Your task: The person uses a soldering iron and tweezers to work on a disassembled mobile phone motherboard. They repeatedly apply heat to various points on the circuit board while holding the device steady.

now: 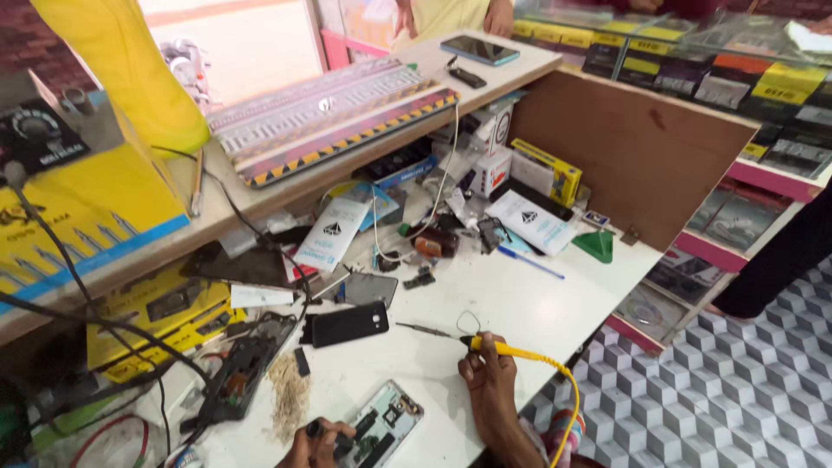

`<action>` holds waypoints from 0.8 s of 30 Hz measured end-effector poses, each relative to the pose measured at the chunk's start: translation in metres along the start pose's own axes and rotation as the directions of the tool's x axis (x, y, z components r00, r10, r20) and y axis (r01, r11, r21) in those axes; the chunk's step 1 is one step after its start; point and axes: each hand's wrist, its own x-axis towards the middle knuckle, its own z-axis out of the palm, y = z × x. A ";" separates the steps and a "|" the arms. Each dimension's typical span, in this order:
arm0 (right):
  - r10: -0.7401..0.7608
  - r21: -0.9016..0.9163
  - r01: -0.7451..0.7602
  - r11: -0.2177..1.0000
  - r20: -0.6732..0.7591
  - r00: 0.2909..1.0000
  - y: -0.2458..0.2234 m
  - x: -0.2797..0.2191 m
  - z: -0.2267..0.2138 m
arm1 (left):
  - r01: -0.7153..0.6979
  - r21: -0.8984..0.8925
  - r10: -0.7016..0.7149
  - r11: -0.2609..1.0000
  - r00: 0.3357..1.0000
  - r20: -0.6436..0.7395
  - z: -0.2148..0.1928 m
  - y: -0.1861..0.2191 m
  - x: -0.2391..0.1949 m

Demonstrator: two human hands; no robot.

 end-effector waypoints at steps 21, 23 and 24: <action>0.019 -0.002 -0.019 1.000 -0.002 1.000 0.005 0.000 -0.010 | 0.198 -0.299 -0.141 0.933 0.969 0.201 -0.020 -0.038 -0.007; 0.036 -0.013 -0.036 0.999 -0.034 0.999 0.003 0.000 -0.009 | 0.191 -0.404 -0.084 0.894 0.960 0.268 -0.004 -0.040 0.002; 0.030 -0.007 -0.030 1.000 -0.043 0.999 0.002 -0.002 -0.010 | 0.186 -0.461 -0.071 0.868 0.964 0.255 0.003 -0.041 0.005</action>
